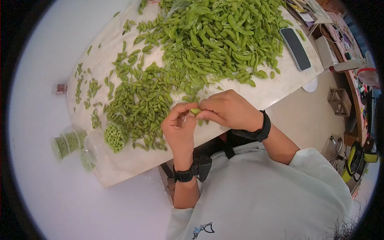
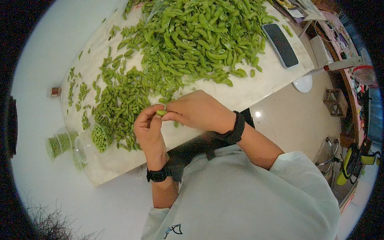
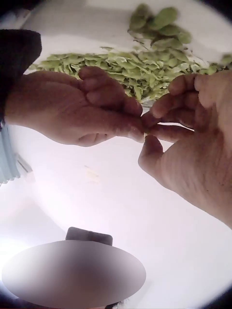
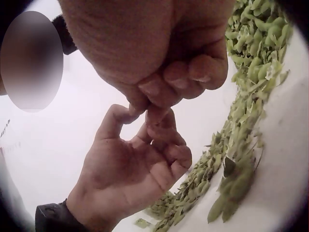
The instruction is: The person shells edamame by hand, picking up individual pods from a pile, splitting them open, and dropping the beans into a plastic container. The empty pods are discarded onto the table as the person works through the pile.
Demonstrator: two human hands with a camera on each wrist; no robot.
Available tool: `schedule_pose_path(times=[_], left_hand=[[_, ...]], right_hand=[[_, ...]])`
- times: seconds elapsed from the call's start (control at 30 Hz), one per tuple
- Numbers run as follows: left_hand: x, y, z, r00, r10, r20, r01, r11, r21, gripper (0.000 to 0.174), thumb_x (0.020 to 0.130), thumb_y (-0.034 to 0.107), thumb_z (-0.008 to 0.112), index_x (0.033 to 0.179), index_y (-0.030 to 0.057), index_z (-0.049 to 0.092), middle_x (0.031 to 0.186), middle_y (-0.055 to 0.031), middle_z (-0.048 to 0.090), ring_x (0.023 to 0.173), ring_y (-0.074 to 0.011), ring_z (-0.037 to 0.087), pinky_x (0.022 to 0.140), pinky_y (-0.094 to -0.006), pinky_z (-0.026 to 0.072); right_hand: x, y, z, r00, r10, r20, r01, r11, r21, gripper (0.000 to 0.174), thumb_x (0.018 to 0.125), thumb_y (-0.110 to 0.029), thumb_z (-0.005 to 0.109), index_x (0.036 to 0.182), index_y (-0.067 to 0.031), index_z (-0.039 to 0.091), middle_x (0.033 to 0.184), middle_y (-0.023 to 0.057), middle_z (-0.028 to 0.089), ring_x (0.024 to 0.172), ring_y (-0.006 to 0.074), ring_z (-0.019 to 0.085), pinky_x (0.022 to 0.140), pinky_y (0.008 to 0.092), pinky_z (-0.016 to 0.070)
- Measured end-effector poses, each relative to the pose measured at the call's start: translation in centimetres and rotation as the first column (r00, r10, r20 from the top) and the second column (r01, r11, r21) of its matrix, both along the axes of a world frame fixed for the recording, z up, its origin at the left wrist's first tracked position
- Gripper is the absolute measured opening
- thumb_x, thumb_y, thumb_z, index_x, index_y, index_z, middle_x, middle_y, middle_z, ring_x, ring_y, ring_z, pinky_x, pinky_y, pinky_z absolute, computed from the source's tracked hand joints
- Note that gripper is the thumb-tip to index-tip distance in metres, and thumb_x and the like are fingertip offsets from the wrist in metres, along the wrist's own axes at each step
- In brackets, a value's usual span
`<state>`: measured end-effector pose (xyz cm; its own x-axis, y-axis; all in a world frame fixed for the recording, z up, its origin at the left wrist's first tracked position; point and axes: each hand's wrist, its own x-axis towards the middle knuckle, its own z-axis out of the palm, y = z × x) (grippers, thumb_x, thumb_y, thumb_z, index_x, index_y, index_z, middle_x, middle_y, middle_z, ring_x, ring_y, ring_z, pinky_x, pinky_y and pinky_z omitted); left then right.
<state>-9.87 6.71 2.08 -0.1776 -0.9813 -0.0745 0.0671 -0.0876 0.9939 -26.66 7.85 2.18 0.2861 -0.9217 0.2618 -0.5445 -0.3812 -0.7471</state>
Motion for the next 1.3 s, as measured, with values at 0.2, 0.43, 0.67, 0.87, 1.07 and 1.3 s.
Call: schedule_pose_path(times=[0.2, 0.43, 0.67, 0.87, 1.07, 1.3], left_hand=[[-0.1, -0.1, -0.1, 1.000, 0.009, 0.010, -0.009, 1.000, -0.022, 0.020, 0.080, -0.008, 0.055, 0.096, -0.0031, 0.065, 0.089, -0.0032, 0.061, 0.082, -0.0095, 0.052, 0.076, -0.0216, 0.0410], [-0.4, -0.2, 0.0, 0.997, 0.017, 0.076, -0.014, 0.999, -0.033, 0.021, 0.079, -0.008, 0.056, 0.098, -0.0036, 0.065, 0.088, -0.0036, 0.061, 0.079, -0.0093, 0.052, 0.075, -0.0219, 0.0423], [-0.9, -0.3, 0.5, 0.994, 0.085, 0.067, -0.081, 0.995, -0.066, 0.019, 0.079, -0.008, 0.057, 0.094, -0.0021, 0.065, 0.088, -0.0043, 0.062, 0.077, -0.0094, 0.053, 0.072, -0.0226, 0.0437], [-0.3, -0.8, 1.0, 0.889, -0.002, 0.458, 0.186, 0.915, -0.357, 0.022, 0.077, -0.008, 0.060, 0.096, 0.0013, 0.066, 0.092, -0.0087, 0.063, 0.072, -0.0102, 0.056, 0.063, -0.0222, 0.0453], [0.4, -0.8, 0.7, 0.971, -0.181, 0.158, 0.189, 0.981, -0.043, 0.021, 0.079, -0.005, 0.065, 0.099, -0.0015, 0.065, 0.094, -0.0076, 0.063, 0.067, -0.0092, 0.057, 0.060, -0.0207, 0.0461], [0.8, -1.1, 0.3, 0.972, -0.230, -0.057, 0.230, 0.973, -0.002, 0.015, 0.087, 0.000, 0.061, 0.101, -0.0030, 0.064, 0.089, -0.0061, 0.062, 0.066, -0.0091, 0.056, 0.058, -0.0214, 0.0457]], right_hand=[[0.1, 0.0, 0.4, 1.000, -0.008, -0.024, 0.009, 0.998, 0.058, 0.029, 0.091, -0.033, 0.052, 0.082, -0.0061, 0.057, 0.065, 0.0133, 0.056, 0.063, 0.0340, 0.057, 0.056, 0.0433, 0.0429], [0.6, 0.1, -0.2, 0.998, -0.060, 0.002, 0.059, 0.996, 0.071, 0.031, 0.094, -0.032, 0.046, 0.081, -0.0064, 0.058, 0.065, 0.0147, 0.059, 0.063, 0.0355, 0.058, 0.057, 0.0453, 0.0441], [0.3, -0.2, -0.4, 0.958, -0.050, 0.281, -0.027, 0.964, 0.264, 0.037, 0.095, -0.031, 0.042, 0.075, -0.0035, 0.057, 0.064, 0.0169, 0.058, 0.062, 0.0361, 0.058, 0.056, 0.0434, 0.0439], [0.1, -0.3, -0.9, 0.969, -0.079, 0.235, 0.036, 0.983, 0.182, 0.035, 0.094, -0.032, 0.042, 0.082, -0.0040, 0.060, 0.064, 0.0194, 0.055, 0.062, 0.0389, 0.055, 0.055, 0.0430, 0.0428], [-0.3, -0.2, -1.3, 0.970, -0.020, 0.243, -0.022, 0.985, 0.170, 0.036, 0.095, -0.033, 0.042, 0.083, -0.0044, 0.061, 0.066, 0.0195, 0.055, 0.061, 0.0384, 0.054, 0.056, 0.0408, 0.0428], [-0.3, -0.1, -0.9, 0.901, 0.055, 0.430, -0.153, 0.968, 0.198, 0.033, 0.096, -0.029, 0.044, 0.085, -0.0032, 0.061, 0.063, 0.0140, 0.053, 0.056, 0.0281, 0.051, 0.056, 0.0341, 0.0424]])
